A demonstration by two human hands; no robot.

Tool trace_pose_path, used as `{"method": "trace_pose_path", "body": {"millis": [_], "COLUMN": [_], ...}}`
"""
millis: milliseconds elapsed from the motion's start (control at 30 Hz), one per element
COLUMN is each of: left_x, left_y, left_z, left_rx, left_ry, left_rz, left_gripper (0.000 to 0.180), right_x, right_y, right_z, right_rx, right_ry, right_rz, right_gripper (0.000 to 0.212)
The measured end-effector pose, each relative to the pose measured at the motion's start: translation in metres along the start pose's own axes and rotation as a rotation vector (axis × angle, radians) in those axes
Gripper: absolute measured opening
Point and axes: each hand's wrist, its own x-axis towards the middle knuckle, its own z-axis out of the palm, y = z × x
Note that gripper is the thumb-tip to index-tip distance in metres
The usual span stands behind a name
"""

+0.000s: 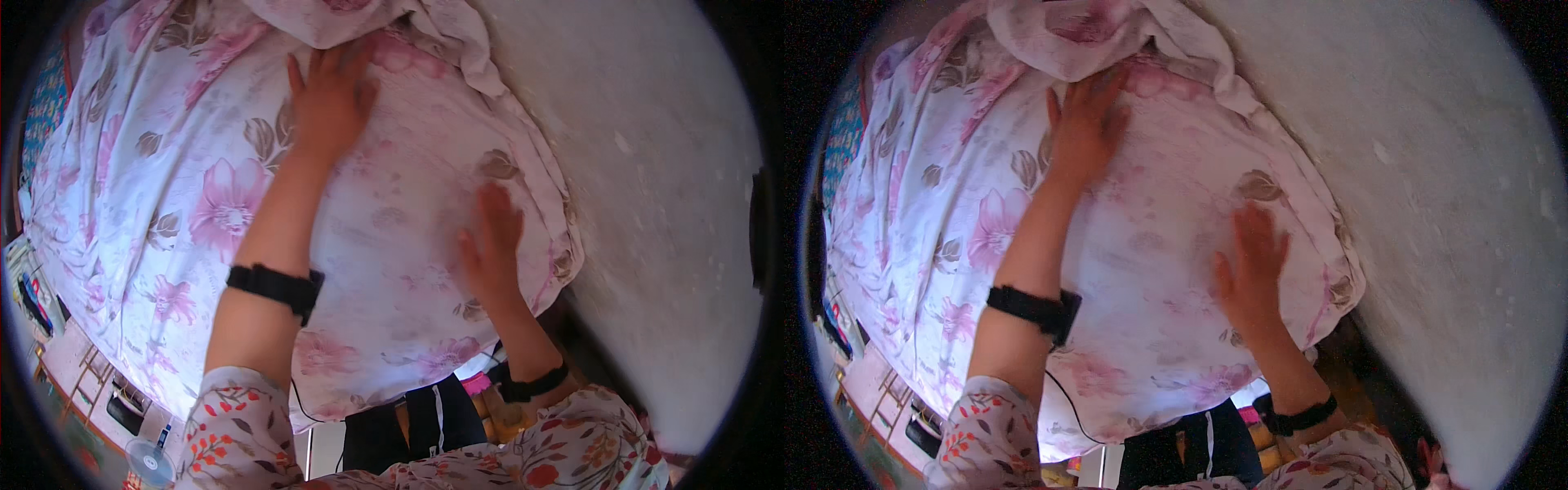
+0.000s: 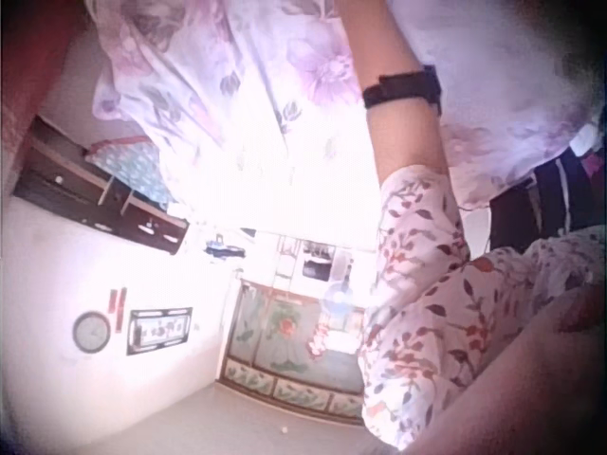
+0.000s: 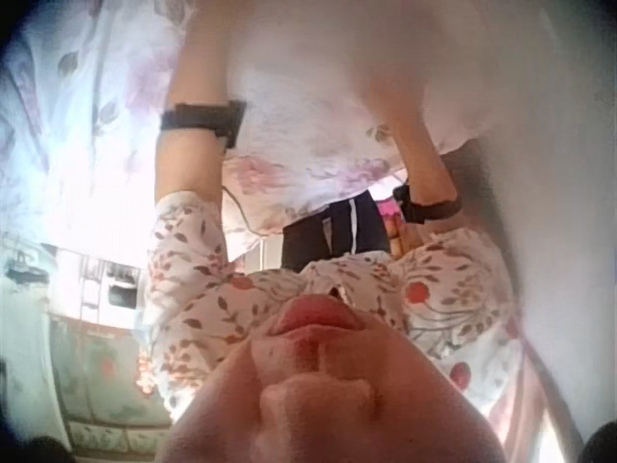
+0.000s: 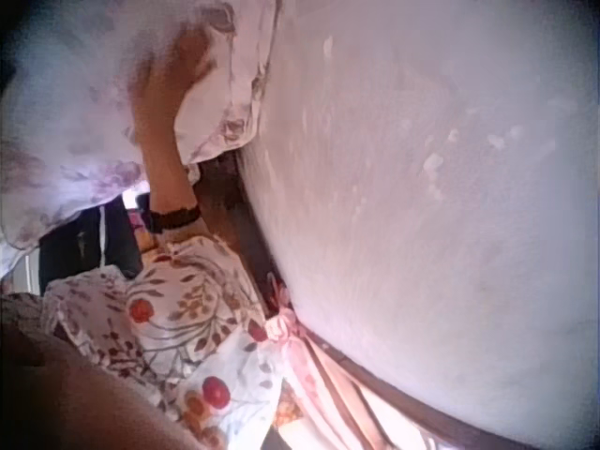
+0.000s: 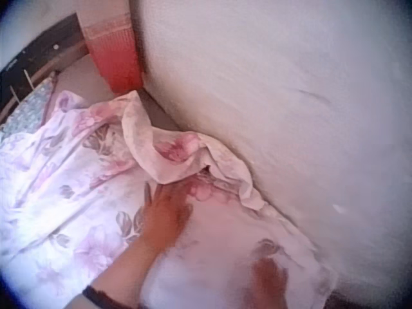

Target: The person brushes a mattress with a pink brush, then unfolds and spreads a floral duvet cover over the bed. They smooth and adjust the duvet cover across the mattress surface.

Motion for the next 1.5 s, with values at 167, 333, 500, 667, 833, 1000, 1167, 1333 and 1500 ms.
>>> {"method": "trace_pose_path", "body": {"millis": [167, 333, 500, 667, 833, 1000, 1167, 1333, 1500], "left_x": [0.044, 0.035, -0.013, 0.008, 0.02, 0.028, 0.017, -0.04, -0.071], "left_y": [-0.008, 0.028, 0.091, 0.102, 0.103, 0.117, 0.09, 0.06, 0.057], "left_z": [0.018, 0.016, 0.007, 0.039, 0.062, 0.071, 0.051, 0.01, 0.003], "left_rx": [0.094, 0.145, -0.265, -0.045, 0.197, 0.241, -0.316, -0.237, 0.034], "left_ry": [-0.164, -0.087, -0.131, -0.149, -0.318, -0.309, -0.238, -0.141, -0.197], "left_rz": [-0.002, -0.032, 0.374, 0.465, 0.379, 0.284, 0.331, 0.213, 0.213], "left_gripper": [0.051, 0.052, 0.047, 0.037, 0.038, 0.031, 0.027, 0.037, 0.051], "right_x": [-0.06, -0.094, -0.128, -0.141, -0.157, -0.168, -0.16, -0.15, -0.142], "right_y": [0.102, 0.14, 0.16, 0.206, 0.244, 0.264, 0.272, 0.275, 0.267], "right_z": [-0.025, -0.039, -0.036, -0.008, 0.023, 0.046, 0.048, 0.041, 0.02], "right_rx": [0.019, 0.244, 0.207, 0.988, 1.686, 1.731, 1.647, 1.527, 1.194], "right_ry": [0.126, 0.135, 0.31, 0.363, 0.321, 0.526, 0.656, 0.674, 0.57], "right_rz": [0.409, 0.614, 0.514, 0.751, 1.116, 1.07, 1.099, 1.167, 1.265], "right_gripper": [0.048, 0.04, 0.041, 0.05, 0.053, 0.048, 0.046, 0.044, 0.042]}}
